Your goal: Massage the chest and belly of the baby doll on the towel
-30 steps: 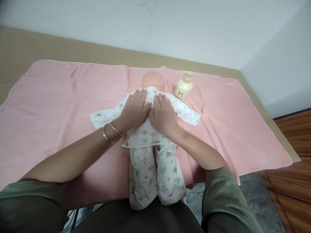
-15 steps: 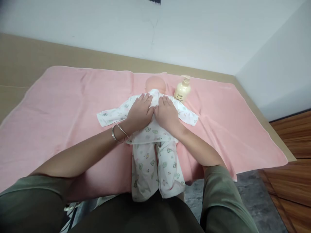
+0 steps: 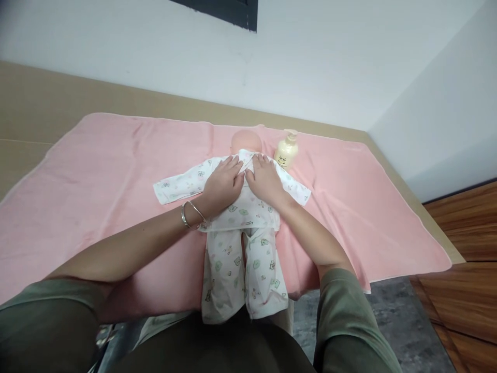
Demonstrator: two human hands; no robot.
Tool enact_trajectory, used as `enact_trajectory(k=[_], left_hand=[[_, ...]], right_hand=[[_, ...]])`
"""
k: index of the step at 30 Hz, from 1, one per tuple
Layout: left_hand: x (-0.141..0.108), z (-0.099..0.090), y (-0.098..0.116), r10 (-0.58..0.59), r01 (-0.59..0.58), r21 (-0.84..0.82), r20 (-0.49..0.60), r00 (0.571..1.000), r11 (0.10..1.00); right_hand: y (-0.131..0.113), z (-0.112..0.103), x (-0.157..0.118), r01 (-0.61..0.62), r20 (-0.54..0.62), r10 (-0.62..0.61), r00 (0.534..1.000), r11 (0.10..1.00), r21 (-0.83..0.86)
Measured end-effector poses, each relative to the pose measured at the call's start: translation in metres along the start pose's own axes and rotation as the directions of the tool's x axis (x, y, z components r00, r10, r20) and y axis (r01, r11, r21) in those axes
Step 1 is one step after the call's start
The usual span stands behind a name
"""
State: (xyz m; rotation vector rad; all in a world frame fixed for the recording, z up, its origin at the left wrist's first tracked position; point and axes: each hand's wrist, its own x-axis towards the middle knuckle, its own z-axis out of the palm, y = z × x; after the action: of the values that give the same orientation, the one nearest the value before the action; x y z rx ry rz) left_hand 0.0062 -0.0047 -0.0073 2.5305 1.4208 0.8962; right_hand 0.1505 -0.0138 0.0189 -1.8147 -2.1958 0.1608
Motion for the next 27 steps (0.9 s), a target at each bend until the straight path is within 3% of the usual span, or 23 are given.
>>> enact_trajectory(k=[4, 7, 12, 16, 22, 27], left_hand=[[0.012, -0.006, -0.009, -0.110, 0.117, -0.052, 0.126, 0.986, 0.992], [0.018, -0.009, -0.012, -0.119, 0.133, -0.068, 0.177, 0.977, 0.989], [0.012, -0.001, -0.010, -0.119, 0.122, -0.045, 0.074, 0.990, 0.991], [0.009, 0.005, -0.014, -0.102, 0.104, -0.066, 0.022, 0.994, 0.992], [0.006, 0.005, -0.011, -0.095, 0.095, -0.039, 0.006, 0.995, 0.995], [0.000, -0.005, 0.004, 0.025, -0.029, 0.083, 0.047, 0.999, 0.996]], right_hand=[[-0.019, -0.004, -0.015, -0.040, -0.047, 0.034, 0.998, 0.991, -0.128], [-0.016, -0.009, -0.014, -0.026, -0.044, 0.021, 0.999, 0.994, -0.110], [0.005, -0.001, 0.005, 0.035, -0.067, -0.036, 0.997, 0.999, -0.018], [0.007, 0.009, 0.008, 0.023, -0.074, -0.024, 0.997, 1.000, -0.015], [0.011, 0.002, 0.008, 0.068, -0.052, -0.069, 0.996, 0.997, -0.020], [0.012, -0.006, 0.010, 0.072, 0.006, -0.072, 0.997, 0.997, -0.009]])
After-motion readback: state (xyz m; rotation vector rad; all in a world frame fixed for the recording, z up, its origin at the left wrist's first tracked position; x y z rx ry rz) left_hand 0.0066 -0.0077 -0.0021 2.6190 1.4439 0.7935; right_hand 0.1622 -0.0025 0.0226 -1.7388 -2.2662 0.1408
